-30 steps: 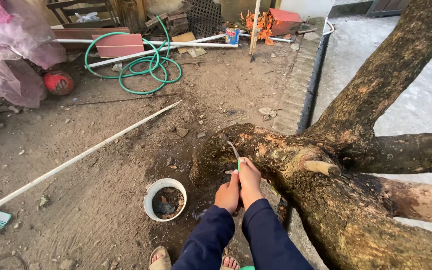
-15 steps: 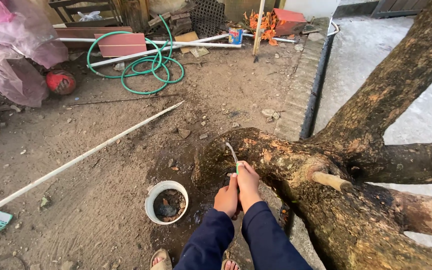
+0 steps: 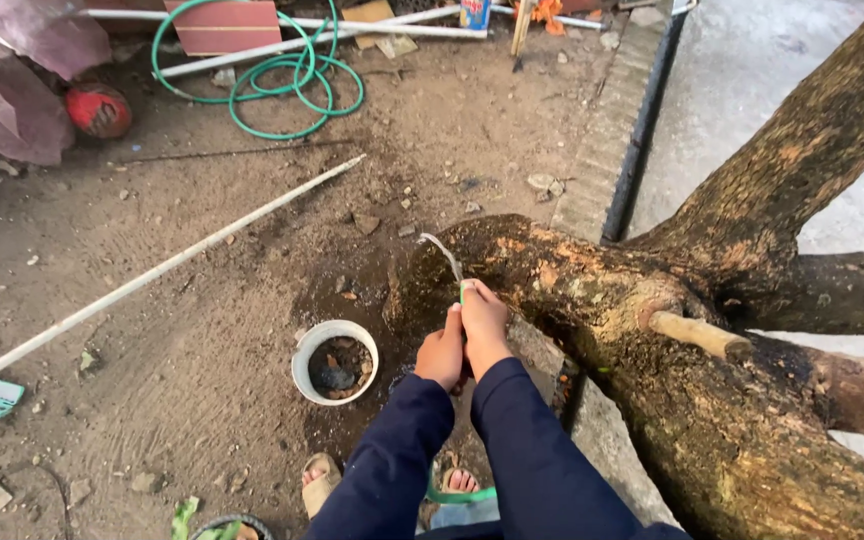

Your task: Watering plants and a tree using a garden hose.

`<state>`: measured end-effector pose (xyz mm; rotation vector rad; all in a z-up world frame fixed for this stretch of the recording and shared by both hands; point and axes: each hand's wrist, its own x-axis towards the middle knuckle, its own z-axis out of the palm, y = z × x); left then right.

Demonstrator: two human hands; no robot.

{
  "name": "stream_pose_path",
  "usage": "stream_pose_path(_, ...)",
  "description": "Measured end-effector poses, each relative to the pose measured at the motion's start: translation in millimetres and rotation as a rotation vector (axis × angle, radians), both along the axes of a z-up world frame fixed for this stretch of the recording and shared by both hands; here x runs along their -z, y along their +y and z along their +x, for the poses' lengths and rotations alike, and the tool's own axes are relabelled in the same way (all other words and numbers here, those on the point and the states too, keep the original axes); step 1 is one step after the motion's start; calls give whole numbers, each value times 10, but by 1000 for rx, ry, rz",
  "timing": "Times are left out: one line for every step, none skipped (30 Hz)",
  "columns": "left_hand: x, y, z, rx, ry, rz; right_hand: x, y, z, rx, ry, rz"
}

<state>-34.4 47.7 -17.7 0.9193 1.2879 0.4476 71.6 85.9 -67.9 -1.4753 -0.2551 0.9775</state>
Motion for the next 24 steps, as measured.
stream_pose_path(19, 6, -21, 3, 1, -7, -75, -33, -39, 3, 1, -7)
stream_pose_path(34, 24, -40, 14, 18, -3, -155, -52, -77, -16, 23, -21)
stream_pose_path(47, 41, -58, 25, 36, 0, -237, -71, -114, -36, 44, -34)
stream_pose_path(35, 48, -72, 29, 37, -3, -300, -79, -141, -33, 45, -38)
stream_pose_path(24, 53, -86, 27, 26, -13, -364, -87, -167, -38, 82, -57)
stream_pose_path(13, 57, -102, 25, 16, -22, -426, -95, -197, -43, 120, -76)
stream_pose_path(25, 68, -112, 28, 17, -24, -428, -81, -211, -40, 122, -79)
stream_pose_path(39, 66, -119, 19, -4, -27, -427, -82, -221, -37, 104, -85)
stream_pose_path(54, 63, -123, 10, -26, -30, -426, -84, -229, -33, 86, -92)
stream_pose_path(72, 61, -126, 15, -26, -33, -366, -77, -220, -28, 86, -95)
stream_pose_path(88, 59, -129, 19, -36, -28, -308, -70, -210, -32, 97, -76)
stream_pose_path(98, 83, -131, 22, -45, -18, -257, -37, -200, -37, 108, -52)
stream_pose_path(138, 62, -130, 26, -46, -17, -201, -57, -195, -33, 108, -51)
stream_pose_path(167, 73, -136, 22, -58, -11, -157, -42, -198, -43, 100, -29)
stream_pose_path(193, 85, -143, 19, -70, -5, -116, -27, -203, -53, 92, -7)
stream_pose_path(217, 81, -144, 18, -70, 3, -107, -30, -207, -55, 92, 1)
stream_pose_path(242, 77, -146, 12, -62, -8, -97, -34, -212, -60, 101, -7)
stream_pose_path(269, 67, -150, 5, -54, -19, -85, -43, -218, -66, 110, -14)
stream_pose_path(241, 68, -160, 4, -54, -12, -77, -33, -219, -68, 110, -8)
stream_pose_path(216, 59, -170, 9, -55, -45, -64, -33, -221, -73, 104, -37)
stream_pose_path(193, 48, -181, 14, -56, -79, -50, -33, -223, -77, 98, -67)
stream_pose_path(202, 52, -191, 13, -54, -74, -91, -35, -244, -79, 99, -62)
stream_pose_path(211, 55, -201, 6, -80, -69, -130, -38, -265, -70, 106, -64)
stream_pose_path(222, 57, -202, 0, -107, -64, -170, -44, -276, -62, 112, -66)
